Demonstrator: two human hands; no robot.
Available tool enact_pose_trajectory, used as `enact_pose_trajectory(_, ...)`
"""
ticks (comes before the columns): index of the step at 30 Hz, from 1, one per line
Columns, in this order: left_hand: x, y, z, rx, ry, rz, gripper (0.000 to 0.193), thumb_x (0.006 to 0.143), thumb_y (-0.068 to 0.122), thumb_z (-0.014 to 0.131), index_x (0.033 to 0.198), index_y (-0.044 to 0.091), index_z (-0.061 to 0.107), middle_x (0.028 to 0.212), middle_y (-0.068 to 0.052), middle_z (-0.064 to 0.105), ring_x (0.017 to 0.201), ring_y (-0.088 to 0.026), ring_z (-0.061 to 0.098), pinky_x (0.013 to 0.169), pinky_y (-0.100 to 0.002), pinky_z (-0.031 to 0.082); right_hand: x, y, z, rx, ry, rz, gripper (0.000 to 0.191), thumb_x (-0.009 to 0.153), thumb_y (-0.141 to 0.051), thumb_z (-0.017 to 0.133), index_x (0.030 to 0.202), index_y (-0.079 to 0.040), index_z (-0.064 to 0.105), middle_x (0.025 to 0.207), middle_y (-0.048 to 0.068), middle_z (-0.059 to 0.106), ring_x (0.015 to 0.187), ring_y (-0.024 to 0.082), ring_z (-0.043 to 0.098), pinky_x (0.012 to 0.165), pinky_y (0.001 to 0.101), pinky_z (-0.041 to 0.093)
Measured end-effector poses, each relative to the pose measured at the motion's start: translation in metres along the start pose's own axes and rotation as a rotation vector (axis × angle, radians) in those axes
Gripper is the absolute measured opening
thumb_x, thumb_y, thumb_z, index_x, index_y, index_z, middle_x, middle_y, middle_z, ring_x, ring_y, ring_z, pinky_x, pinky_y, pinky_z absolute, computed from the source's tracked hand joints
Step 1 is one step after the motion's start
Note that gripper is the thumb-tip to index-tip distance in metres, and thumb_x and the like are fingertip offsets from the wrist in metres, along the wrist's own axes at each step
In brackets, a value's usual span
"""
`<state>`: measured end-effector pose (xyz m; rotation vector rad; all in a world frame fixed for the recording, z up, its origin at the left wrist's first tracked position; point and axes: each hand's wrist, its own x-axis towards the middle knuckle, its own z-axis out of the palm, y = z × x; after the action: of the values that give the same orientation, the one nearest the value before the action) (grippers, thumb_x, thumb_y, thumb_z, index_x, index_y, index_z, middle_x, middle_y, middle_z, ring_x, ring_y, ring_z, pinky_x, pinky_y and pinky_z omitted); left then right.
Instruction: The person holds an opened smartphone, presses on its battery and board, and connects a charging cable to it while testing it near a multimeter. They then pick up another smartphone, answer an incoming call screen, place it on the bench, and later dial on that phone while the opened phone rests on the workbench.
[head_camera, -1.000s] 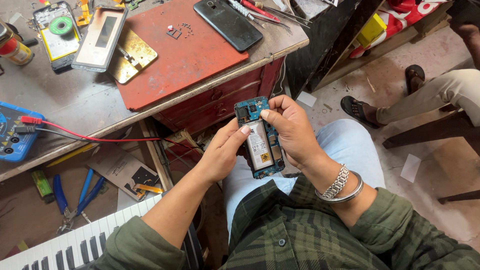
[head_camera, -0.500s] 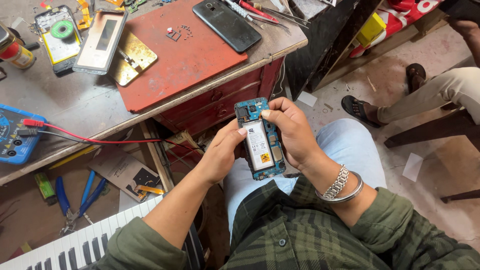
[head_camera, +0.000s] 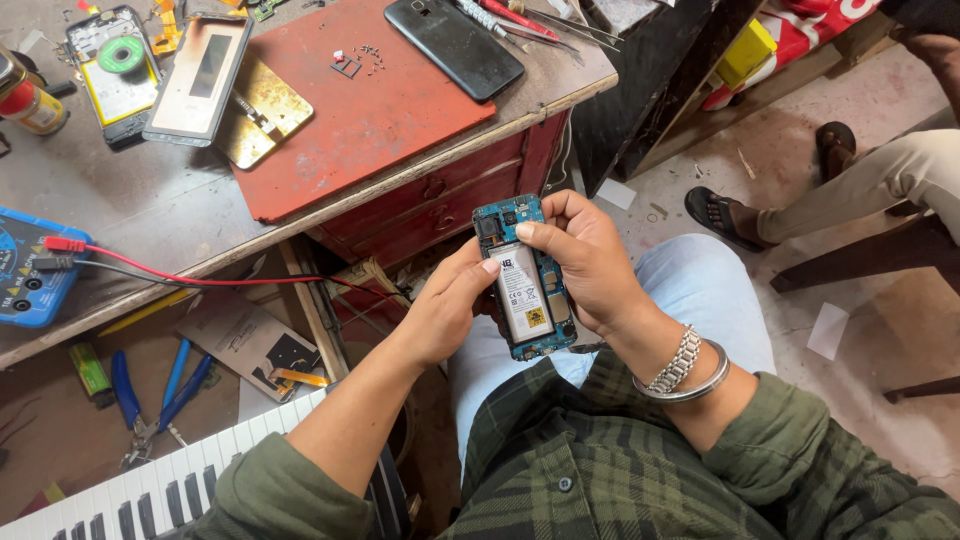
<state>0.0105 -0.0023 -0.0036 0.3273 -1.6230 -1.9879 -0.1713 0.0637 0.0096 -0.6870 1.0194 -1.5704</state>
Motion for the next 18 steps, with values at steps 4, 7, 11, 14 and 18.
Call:
enact_pose_trajectory(4, -0.0007, 0.0028, 0.0008, -0.014, 0.015, -0.026, 0.045, 0.108, 0.018, 0.04, 0.146, -0.003, 0.049, 0.139, -0.011, 0.061, 0.131, -0.018, 0.053, 0.117, -0.033, 0.037, 0.0007, -0.0016, 0.0004, -0.01, -0.014, -0.003, 0.018, 0.096, -0.006, 0.071, 0.108, 0.0, 0.058, 0.095, 0.006, 0.068, 0.083, 0.01, 0.066, 0.075, 0.0255, 0.057)
enact_pose_trajectory(7, -0.0015, 0.0064, -0.0006, -0.006, 0.031, -0.039, 0.046, 0.107, 0.018, 0.04, 0.147, -0.003, 0.049, 0.14, -0.011, 0.061, 0.132, -0.018, 0.052, 0.118, -0.034, 0.035, -0.0002, -0.0043, 0.0029, 0.033, -0.022, 0.037, 0.018, 0.095, -0.007, 0.07, 0.107, -0.002, 0.058, 0.096, 0.005, 0.068, 0.084, 0.01, 0.067, 0.076, 0.026, 0.058)
enact_pose_trajectory(11, -0.0008, 0.0065, -0.0001, -0.039, 0.056, -0.045, 0.047, 0.105, 0.018, 0.04, 0.146, -0.003, 0.051, 0.141, -0.011, 0.061, 0.133, -0.019, 0.052, 0.119, -0.034, 0.034, -0.0024, -0.0083, 0.0039, 0.057, -0.025, 0.091, 0.016, 0.096, -0.011, 0.067, 0.106, -0.004, 0.058, 0.096, 0.005, 0.068, 0.084, 0.011, 0.068, 0.076, 0.0276, 0.058)
enact_pose_trajectory(14, 0.0003, 0.0058, -0.0007, -0.059, 0.062, -0.038, 0.046, 0.106, 0.017, 0.04, 0.145, -0.003, 0.052, 0.14, -0.012, 0.061, 0.133, -0.02, 0.052, 0.119, -0.034, 0.034, -0.0023, -0.0088, 0.003, 0.078, -0.017, 0.118, 0.014, 0.096, -0.013, 0.064, 0.106, -0.005, 0.058, 0.095, 0.005, 0.068, 0.083, 0.011, 0.068, 0.075, 0.0282, 0.059)
enact_pose_trajectory(18, -0.0007, 0.0062, 0.0008, -0.04, 0.052, -0.045, 0.046, 0.105, 0.018, 0.039, 0.145, -0.003, 0.052, 0.141, -0.011, 0.061, 0.134, -0.019, 0.051, 0.12, -0.033, 0.033, -0.0017, -0.006, 0.001, 0.043, 0.004, 0.103, 0.012, 0.097, -0.011, 0.062, 0.106, -0.003, 0.059, 0.095, 0.006, 0.068, 0.082, 0.01, 0.067, 0.074, 0.0277, 0.058)
